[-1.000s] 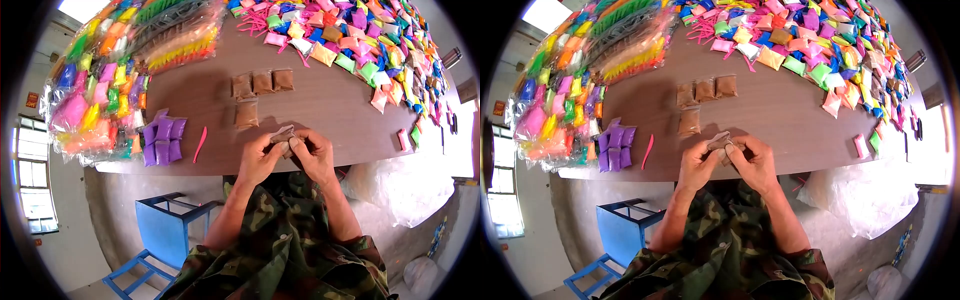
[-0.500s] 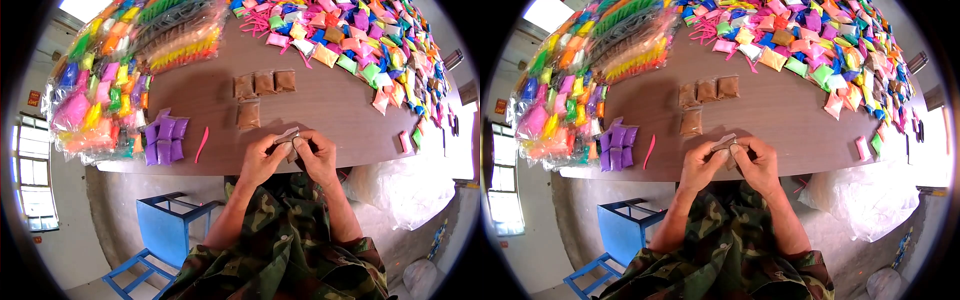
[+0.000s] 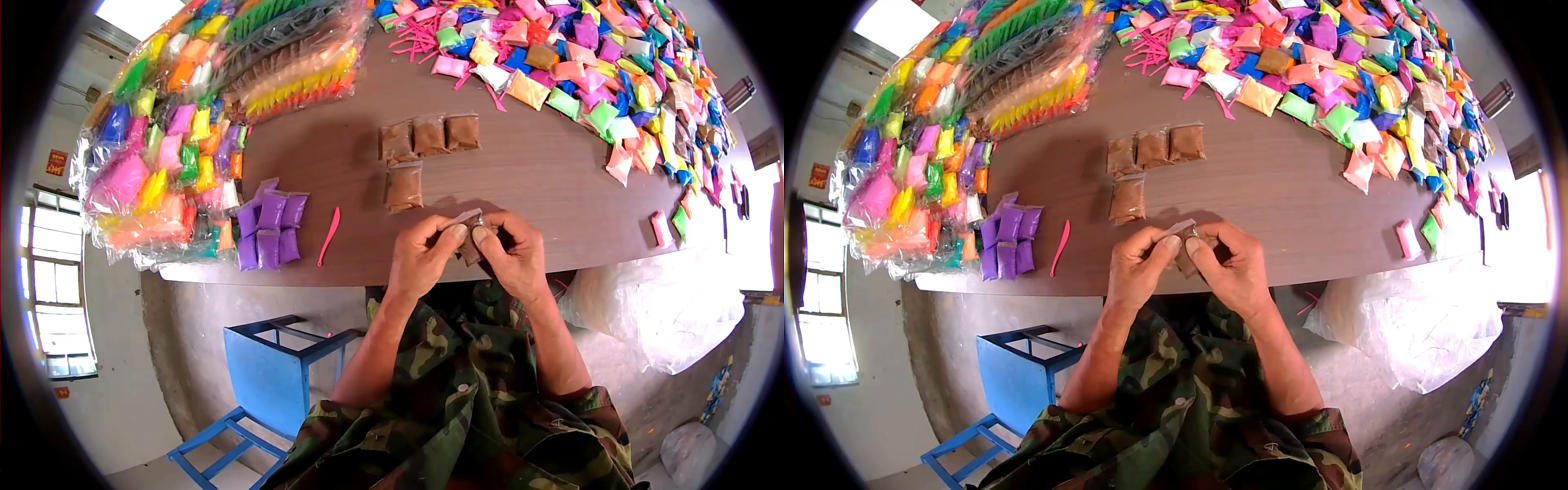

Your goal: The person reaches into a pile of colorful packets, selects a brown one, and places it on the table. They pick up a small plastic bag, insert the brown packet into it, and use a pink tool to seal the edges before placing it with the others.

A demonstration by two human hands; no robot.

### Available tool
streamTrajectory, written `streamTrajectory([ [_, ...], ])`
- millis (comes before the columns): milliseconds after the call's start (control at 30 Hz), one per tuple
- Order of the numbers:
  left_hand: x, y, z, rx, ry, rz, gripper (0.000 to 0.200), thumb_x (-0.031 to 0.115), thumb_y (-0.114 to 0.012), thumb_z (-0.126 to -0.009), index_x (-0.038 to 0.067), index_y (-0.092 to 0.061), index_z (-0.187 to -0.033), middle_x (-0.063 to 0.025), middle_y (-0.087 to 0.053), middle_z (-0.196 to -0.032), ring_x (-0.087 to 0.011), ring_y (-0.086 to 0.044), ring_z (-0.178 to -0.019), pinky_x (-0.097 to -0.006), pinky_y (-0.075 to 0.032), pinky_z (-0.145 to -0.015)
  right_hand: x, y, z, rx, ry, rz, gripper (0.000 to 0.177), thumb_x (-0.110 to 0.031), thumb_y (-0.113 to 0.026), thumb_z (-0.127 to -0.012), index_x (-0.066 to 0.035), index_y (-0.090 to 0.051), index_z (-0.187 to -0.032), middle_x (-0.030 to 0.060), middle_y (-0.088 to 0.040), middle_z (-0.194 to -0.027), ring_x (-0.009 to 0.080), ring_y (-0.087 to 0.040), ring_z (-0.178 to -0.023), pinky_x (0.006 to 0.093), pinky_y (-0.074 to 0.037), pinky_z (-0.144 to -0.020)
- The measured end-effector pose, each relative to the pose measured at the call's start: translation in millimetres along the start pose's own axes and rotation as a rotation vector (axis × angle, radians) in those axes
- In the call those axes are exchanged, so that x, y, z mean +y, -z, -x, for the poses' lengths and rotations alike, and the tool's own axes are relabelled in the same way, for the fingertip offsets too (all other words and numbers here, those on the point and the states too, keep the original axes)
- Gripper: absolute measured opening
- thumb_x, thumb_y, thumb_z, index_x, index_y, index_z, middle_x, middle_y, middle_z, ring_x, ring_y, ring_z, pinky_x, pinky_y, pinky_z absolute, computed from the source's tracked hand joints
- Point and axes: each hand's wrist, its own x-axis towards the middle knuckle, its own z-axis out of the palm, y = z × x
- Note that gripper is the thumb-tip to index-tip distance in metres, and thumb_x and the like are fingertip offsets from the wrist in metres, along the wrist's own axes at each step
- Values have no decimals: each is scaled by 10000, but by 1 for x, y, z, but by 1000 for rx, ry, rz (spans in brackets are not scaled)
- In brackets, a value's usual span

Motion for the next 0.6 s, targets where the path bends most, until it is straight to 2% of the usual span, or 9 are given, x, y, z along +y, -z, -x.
streamTrajectory([
  [100, 0, -2, 1, -26, -44, 24, 223, 217, -737, -1047, -5, -762, -1039, 23, -700, -832, -38, -579, -781, -240, -489, -683, -4, -2, 0, 7, -42, -57, 118, -65, -691, -1048, 52, -701, -1062, 29, -706, -795, 68, -644, -712, 253, -528, -635],
  [200, 1, 3, 2, -91, -9, 65, 223, 216, -738, -1048, -6, -758, -1038, 21, -701, -833, -40, -578, -781, -245, -491, -689, -2, 0, 1, 4, -56, -22, 144, -94, -698, -1053, 50, -701, -1066, 23, -705, -795, 67, -640, -706, 245, -522, -629],
  [300, 10, -5, 4, -46, 17, 137, 233, 227, -733, -1054, -5, -751, -1036, 23, -694, -823, -42, -573, -770, -242, -483, -678, -2, 1, 1, 16, -73, -78, 159, -114, -704, -1055, 45, -710, -1051, 0, -693, -790, 50, -608, -700, 232, -499, -618],
  [467, 7, 1, 2, -51, -11, 59, 237, 232, -725, -1058, -3, -742, -1034, 25, -684, -825, -41, -568, -768, -238, -475, -669, 2, 3, 1, 63, 47, 30, 157, -117, -711, -1051, 35, -728, -1013, -38, -656, -784, 25, -540, -712, 217, -459, -614],
  [600, 3, 4, 1, -72, -11, 64, 233, 229, -726, -1056, -2, -739, -1031, 25, -682, -827, -39, -564, -768, -234, -472, -669, -1, 4, 2, 44, 1, 31, 161, -122, -709, -1052, 35, -727, -1019, -38, -650, -782, 28, -539, -710, 218, -457, -612],
])
